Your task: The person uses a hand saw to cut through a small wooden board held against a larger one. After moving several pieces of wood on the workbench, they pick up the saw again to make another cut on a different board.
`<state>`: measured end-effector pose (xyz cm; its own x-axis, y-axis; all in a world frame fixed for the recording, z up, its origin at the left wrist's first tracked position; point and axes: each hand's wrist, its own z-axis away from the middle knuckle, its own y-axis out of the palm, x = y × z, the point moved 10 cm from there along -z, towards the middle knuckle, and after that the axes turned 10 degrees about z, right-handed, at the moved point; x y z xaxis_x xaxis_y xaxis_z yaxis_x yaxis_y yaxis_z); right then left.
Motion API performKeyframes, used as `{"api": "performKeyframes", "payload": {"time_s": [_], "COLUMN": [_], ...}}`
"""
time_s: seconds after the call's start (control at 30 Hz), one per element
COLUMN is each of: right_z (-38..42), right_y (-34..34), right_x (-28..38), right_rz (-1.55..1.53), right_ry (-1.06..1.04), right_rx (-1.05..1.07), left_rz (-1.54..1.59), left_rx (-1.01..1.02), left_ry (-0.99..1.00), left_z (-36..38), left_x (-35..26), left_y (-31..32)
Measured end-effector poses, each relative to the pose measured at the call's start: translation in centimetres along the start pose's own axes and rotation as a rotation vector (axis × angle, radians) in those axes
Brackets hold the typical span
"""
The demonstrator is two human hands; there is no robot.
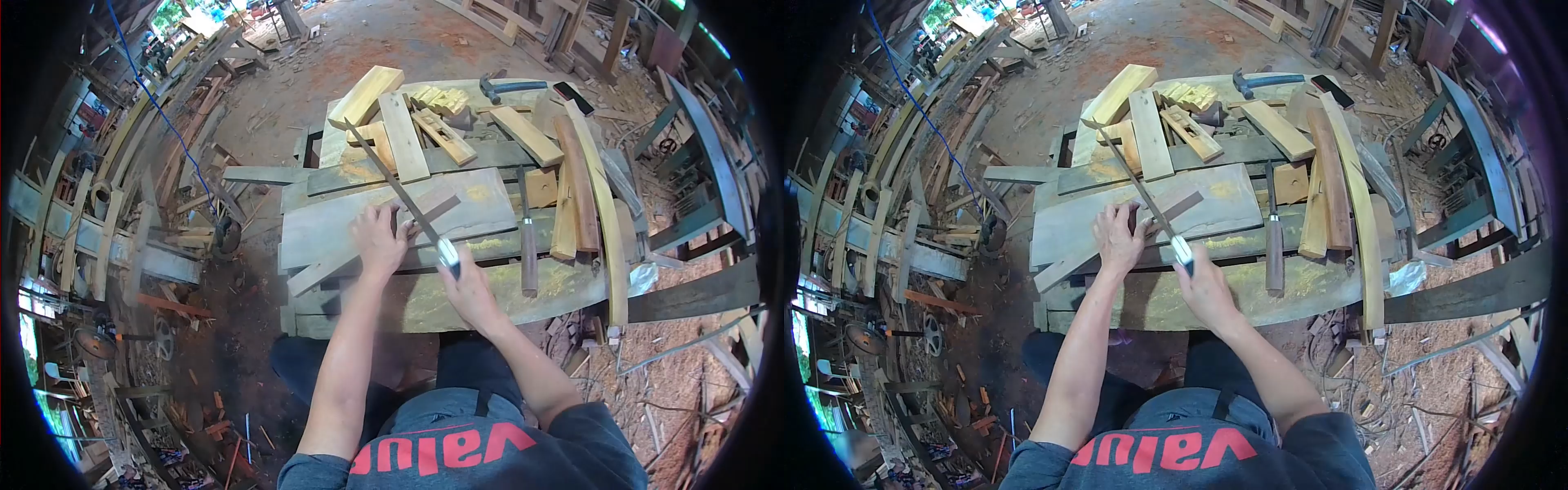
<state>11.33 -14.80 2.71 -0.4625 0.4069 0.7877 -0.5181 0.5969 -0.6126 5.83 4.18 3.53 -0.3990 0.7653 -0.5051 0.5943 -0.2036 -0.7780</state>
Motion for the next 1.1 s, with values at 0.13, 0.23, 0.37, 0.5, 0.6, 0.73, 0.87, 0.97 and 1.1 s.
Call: {"api": "performKeyframes", "payload": {"time_s": [0.13,0.23,0.37,0.5,0.6,0.73,0.87,0.97,1.1], "right_z": [7.1,7.0,-0.2,-1.1,1.6,6.7,9.5,10.1,10.1], "right_y": [-3.1,-2.5,0.6,0.3,-1.8,-5.0,-7.9,-9.6,-11.2], "right_x": [-2.0,-2.3,-1.0,-0.2,-2.8,-6.6,-8.8,-10.8,-11.8], "right_rz": [-0.022,-0.022,-0.073,-0.064,-0.163,-0.31,-0.499,-0.52,-0.606], "right_ry": [-0.031,-0.011,0.033,-0.035,0.071,0.247,0.382,0.376,0.378], "right_rx": [-0.033,-0.017,-0.001,-0.093,-0.086,-0.083,-0.12,-0.172,-0.213], "left_rz": [0.026,0.028,0.011,0.016,0.03,0.065,0.135,0.355,0.631], "left_rx": [-0.02,0.004,0.014,0.017,-0.014,0.057,0.073,0.042,0.044], "left_ry": [-0.004,-0.001,-0.032,-0.066,-0.068,-0.118,-0.129,-0.131,-0.282], "left_z": [-0.2,0.3,-0.1,-0.3,-0.4,-0.2,-0.5,-1.3,-2.2], "left_x": [0.2,0.1,0.4,1.0,1.6,1.2,2.5,3.6,6.3], "left_y": [0.0,0.2,0.1,0.1,0.4,0.0,0.0,-0.7,-0.3]}}
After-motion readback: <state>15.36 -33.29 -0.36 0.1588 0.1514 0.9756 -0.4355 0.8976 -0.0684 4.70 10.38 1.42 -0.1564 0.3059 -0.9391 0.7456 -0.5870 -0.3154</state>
